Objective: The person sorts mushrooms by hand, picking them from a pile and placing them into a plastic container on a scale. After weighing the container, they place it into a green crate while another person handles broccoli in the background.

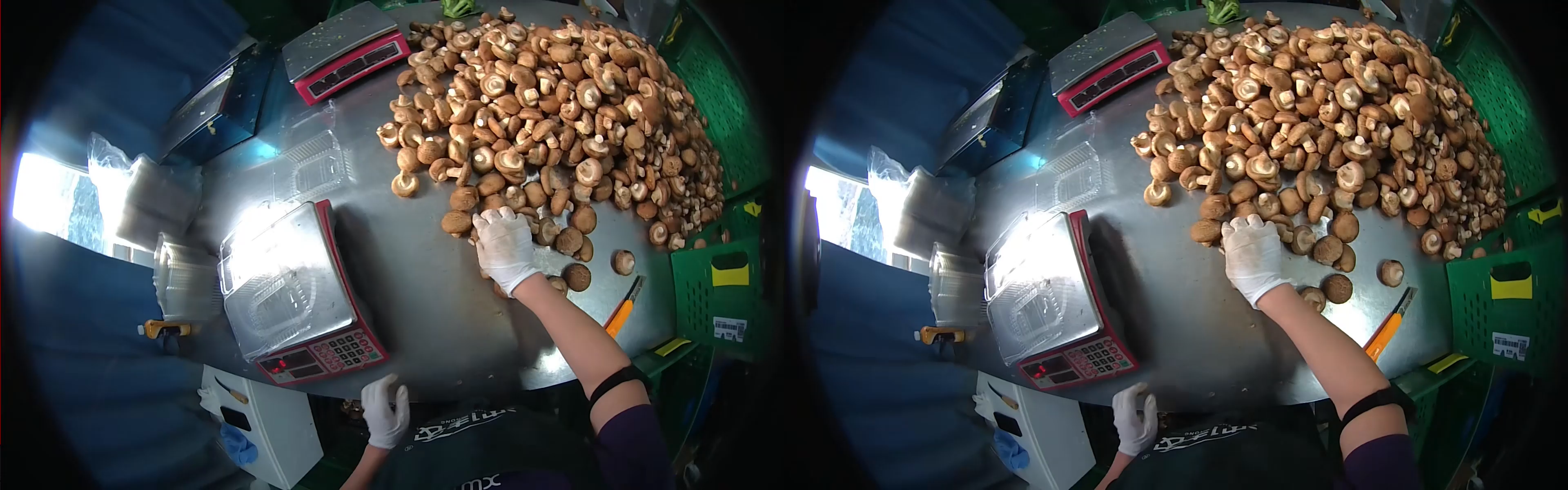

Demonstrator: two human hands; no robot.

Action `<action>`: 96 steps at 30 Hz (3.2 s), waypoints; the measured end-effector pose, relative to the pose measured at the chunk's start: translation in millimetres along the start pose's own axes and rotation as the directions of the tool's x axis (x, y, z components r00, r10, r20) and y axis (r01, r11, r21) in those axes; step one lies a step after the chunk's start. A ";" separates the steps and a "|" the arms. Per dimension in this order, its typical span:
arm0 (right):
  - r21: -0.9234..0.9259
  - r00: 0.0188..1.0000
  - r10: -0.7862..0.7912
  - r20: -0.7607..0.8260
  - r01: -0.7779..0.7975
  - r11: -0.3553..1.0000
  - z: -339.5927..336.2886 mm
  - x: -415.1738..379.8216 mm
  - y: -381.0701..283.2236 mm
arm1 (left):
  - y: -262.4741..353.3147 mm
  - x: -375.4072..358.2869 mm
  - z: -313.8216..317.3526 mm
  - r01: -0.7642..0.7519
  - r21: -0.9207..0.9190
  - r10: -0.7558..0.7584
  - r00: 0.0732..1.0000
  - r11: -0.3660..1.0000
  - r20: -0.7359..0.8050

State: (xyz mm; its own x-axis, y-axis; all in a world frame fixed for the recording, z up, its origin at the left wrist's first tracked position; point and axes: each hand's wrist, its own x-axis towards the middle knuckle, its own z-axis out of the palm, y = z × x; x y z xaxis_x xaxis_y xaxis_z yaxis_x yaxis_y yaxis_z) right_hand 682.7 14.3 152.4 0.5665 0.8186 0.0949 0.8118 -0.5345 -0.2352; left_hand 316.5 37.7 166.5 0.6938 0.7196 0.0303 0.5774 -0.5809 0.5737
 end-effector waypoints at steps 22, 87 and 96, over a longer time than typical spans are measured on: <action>0.681 0.989 0.115 -0.091 -0.023 0.732 -83.7 -108.1 -67.1 | 86.8 133.9 31.6 0.400 -0.881 -0.014 0.912 0.251 0.410; 0.541 0.686 0.604 -0.405 -0.353 0.763 16.8 -136.6 20.1 | 122.3 184.7 111.5 0.369 -0.837 0.192 0.860 0.405 0.472; 0.586 0.686 0.663 -0.298 -0.417 0.695 10.1 -141.7 47.4 | 118.8 178.2 98.8 0.437 -0.871 0.299 0.819 0.226 0.489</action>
State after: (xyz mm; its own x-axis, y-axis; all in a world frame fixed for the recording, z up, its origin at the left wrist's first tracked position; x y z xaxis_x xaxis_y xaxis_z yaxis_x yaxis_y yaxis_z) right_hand 639.5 -124.9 118.0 0.9695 0.1447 0.1979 0.2451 -0.5893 -0.7699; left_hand 551.3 59.4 159.1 0.9518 0.2295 -0.2037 0.0590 0.5144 0.8555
